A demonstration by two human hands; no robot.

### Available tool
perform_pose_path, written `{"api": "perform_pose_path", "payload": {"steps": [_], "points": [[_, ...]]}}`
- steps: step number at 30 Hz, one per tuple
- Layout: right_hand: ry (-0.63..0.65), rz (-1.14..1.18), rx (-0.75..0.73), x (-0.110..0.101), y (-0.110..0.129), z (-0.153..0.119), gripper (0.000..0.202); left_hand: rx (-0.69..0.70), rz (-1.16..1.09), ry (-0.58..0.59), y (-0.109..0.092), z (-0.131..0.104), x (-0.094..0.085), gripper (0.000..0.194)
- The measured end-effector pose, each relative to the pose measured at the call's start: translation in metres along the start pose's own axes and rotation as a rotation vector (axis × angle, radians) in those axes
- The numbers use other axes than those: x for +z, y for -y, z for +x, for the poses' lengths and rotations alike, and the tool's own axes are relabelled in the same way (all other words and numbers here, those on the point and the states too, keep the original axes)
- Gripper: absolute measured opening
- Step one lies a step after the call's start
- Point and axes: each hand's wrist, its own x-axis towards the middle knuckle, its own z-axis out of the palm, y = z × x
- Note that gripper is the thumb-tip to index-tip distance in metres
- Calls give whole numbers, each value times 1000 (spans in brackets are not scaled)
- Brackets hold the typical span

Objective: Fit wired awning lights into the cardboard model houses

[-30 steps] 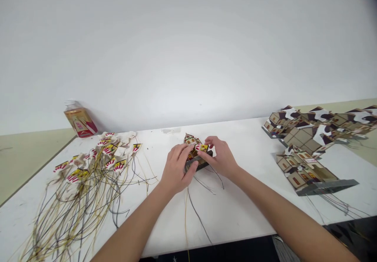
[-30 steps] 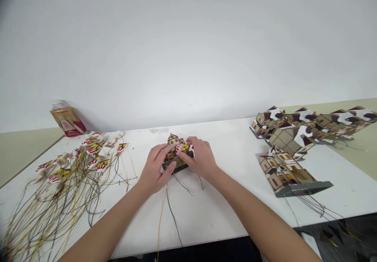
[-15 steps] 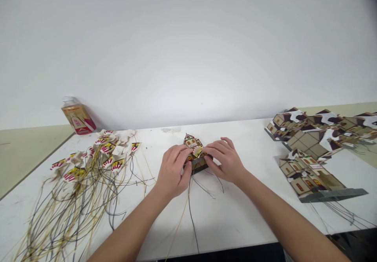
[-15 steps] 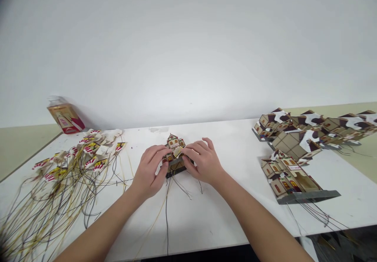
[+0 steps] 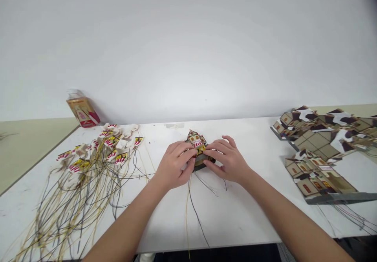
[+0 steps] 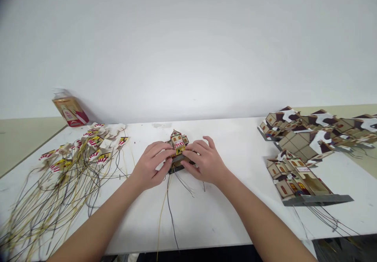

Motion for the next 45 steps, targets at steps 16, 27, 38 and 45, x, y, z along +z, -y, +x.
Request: {"api": "perform_pose_path", "payload": {"steps": [16,27,38,45], "points": [[222,47,227,-2,6,3,52,-121,-47,128,-1,-3,1,47],[280,66,250,-6,13,11,48,-354,-110,216,-14,3,-1,50],[116,-178,24,7,6,1,19,-1091,-384,40,8,22,-4,65],[120,-203,90,13,20,5,15,-1257,-114,435,24,82,4,92]]}}
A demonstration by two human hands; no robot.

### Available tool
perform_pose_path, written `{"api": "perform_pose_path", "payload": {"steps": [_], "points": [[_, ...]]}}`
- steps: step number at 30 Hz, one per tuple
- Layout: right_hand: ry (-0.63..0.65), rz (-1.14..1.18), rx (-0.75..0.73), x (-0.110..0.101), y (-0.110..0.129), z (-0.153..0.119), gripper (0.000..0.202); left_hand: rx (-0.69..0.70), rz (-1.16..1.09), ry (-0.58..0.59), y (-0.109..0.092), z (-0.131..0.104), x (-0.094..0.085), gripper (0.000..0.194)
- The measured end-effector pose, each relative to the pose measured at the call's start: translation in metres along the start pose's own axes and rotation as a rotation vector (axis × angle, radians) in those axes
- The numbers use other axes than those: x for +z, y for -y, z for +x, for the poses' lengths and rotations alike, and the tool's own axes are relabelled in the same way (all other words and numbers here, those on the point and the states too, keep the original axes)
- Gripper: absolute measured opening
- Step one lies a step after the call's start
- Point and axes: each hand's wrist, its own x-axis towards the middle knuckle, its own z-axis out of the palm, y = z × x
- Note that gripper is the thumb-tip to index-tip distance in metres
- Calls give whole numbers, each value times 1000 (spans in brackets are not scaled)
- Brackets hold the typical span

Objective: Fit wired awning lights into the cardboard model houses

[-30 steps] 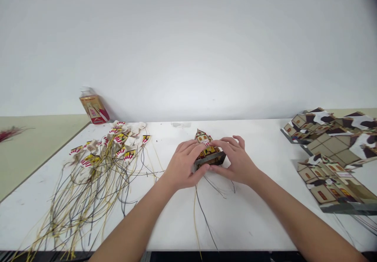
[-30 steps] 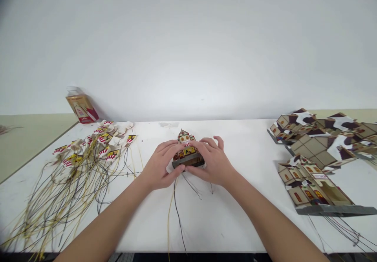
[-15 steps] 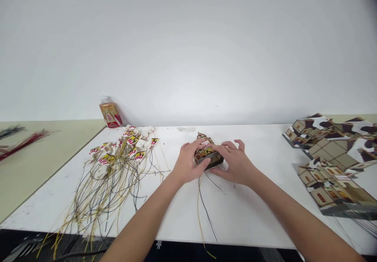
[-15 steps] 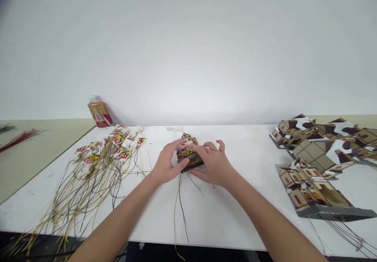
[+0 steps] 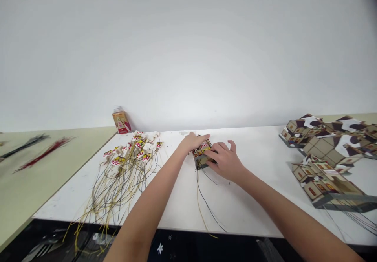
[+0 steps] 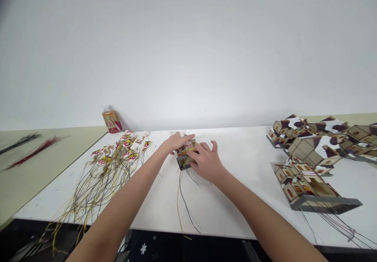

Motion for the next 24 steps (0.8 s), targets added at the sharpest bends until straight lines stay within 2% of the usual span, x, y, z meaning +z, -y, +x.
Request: {"api": "perform_pose_path", "payload": {"steps": [4,6,8,10,13,15,16,17,18,19,21,24], "points": [[-85,-71,-76,-3,4,-4,18,-23,171,10,-21,11,15,75],[-115,-93,-130,-6,3,-6,22,-18,200,5,-25,11,21,70],[-147,-97,-158,-9,3,-8,24,-1,192,6,-25,8,20,68],[-189,-86,-169,-12,4,-9,25,44,152,-25,-23,5,6,72],[-248,-51,-165,-14,6,-10,24,161,71,-211,-8,0,-39,83],[-265,-31,-154,-16,7,-11,23,231,42,-412,15,-3,-83,84],[-267,-28,-146,-16,7,-11,22,255,36,-551,30,-5,-106,85],[-263,-31,-142,-16,7,-12,22,308,26,-781,49,-8,-129,87],[-259,-37,-141,-15,6,-12,22,339,28,-950,70,-13,-152,89],[-259,-46,-140,-15,4,-12,22,336,38,-1041,93,-19,-172,88],[-265,-63,-141,-13,-2,-11,19,255,37,-1094,142,-38,-205,88],[-224,-60,-189,-13,-17,-10,18,11,-66,-1241,213,-79,-232,82]]}}
